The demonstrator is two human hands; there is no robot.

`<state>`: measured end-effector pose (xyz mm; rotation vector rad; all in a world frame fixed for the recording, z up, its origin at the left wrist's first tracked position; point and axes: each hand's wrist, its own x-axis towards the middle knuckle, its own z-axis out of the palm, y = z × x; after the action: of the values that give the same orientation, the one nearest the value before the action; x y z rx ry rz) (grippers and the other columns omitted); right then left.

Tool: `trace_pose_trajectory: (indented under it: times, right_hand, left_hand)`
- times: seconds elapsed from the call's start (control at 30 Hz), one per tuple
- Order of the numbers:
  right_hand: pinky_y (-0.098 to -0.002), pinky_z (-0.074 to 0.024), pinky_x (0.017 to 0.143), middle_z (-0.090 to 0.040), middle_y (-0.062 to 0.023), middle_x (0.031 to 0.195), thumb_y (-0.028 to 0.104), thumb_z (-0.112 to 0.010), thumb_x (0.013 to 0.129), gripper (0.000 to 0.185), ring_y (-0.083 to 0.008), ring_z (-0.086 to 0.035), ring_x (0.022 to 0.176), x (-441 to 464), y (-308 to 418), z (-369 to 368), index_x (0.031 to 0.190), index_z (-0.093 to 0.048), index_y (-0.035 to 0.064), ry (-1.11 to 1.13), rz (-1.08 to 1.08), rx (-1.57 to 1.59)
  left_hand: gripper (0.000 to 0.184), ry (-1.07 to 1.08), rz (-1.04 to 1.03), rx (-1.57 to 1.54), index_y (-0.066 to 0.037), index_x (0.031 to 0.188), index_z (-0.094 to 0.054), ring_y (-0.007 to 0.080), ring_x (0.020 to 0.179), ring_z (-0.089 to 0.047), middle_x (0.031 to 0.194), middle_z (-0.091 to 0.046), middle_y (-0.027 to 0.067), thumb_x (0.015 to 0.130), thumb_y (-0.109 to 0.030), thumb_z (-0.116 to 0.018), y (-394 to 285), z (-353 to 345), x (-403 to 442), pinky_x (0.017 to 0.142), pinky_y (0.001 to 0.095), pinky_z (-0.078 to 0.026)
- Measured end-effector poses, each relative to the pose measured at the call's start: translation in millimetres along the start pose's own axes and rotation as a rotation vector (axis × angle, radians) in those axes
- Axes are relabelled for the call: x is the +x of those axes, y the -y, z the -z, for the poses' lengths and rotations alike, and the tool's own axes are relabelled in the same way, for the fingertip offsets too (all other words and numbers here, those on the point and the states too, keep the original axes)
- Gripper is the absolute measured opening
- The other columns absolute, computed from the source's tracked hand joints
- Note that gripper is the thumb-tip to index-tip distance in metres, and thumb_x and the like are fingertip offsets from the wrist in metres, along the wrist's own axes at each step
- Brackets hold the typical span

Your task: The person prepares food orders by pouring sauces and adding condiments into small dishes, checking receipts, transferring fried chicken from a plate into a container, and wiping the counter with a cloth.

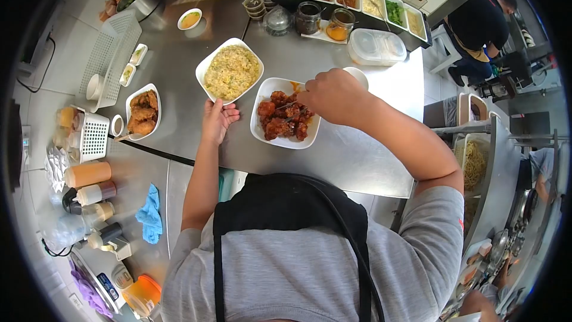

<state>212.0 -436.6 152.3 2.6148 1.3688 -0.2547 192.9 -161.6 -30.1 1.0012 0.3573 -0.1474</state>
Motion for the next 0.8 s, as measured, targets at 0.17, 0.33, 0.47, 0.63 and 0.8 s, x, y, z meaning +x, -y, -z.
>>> trace_pose_trajectory:
  times: [0.17,0.33,0.47,0.63,0.8]
  right_hand:
    - [-0.0314,-0.0456,0.061,-0.058,-0.0015,0.074,0.017,-0.052,0.072,0.01,-0.0191,-0.057,0.073,8.2,4.3,-22.3,0.08,-0.057,0.0137,0.049,-0.043,0.039]
    - [-0.0324,-0.0457,0.06,-0.059,-0.0033,0.074,0.016,-0.052,0.072,0.009,-0.0199,-0.058,0.072,13.2,1.7,-18.1,0.079,-0.057,0.0131,0.133,0.024,0.013]
    - [-0.0323,-0.046,0.06,-0.059,-0.0044,0.074,0.02,-0.054,0.072,0.011,-0.021,-0.058,0.072,11.3,1.9,-22.8,0.079,-0.057,0.0121,0.101,0.035,-0.016]
    - [-0.0355,-0.0456,0.066,-0.06,-0.0043,0.09,0.027,-0.054,0.073,0.026,-0.0239,-0.058,0.078,-29.2,-54.4,-1.5,0.099,-0.056,0.0195,-0.151,-0.268,0.254]
    - [-0.0389,-0.0459,0.066,-0.059,-0.0131,0.089,0.024,-0.051,0.075,0.027,-0.029,-0.058,0.081,-71.5,-181.9,-13.8,0.097,-0.056,0.0109,-0.402,-1.106,0.029]
  left_hand:
    - [0.032,0.006,-0.002,-0.018,-0.007,0.106,-0.028,0.0186,0.057,-0.056,0.077,-0.052,0.0124,0.085,-0.021,-0.046,-1.6,-0.1,-0.7,0.053,0.0317,-0.051]
    - [0.035,-0.013,-0.015,-0.009,-0.007,0.108,-0.027,0.0186,0.059,-0.056,0.078,-0.052,0.0124,0.084,-0.023,-0.047,0.7,-0.6,-1.5,0.054,0.0311,-0.05]
    - [0.038,-0.035,-0.03,0.057,-0.005,0.107,-0.03,0.0188,0.061,-0.056,0.08,-0.053,0.0119,0.083,-0.028,-0.048,0.1,-4.3,-6.6,0.055,0.0308,-0.049]
    - [0.048,-0.206,-0.077,0.244,-0.004,0.118,-0.028,0.0159,0.071,-0.055,0.085,-0.053,0.0101,0.082,-0.027,-0.051,-19.6,-3.8,-36.2,0.061,0.0264,-0.046]
    - [0.045,-0.699,-0.493,0.627,-0.006,0.117,-0.038,0.0171,0.084,-0.052,0.096,-0.051,0.011,0.08,-0.026,-0.053,-45.9,150.0,-84.2,0.071,0.0295,-0.043]
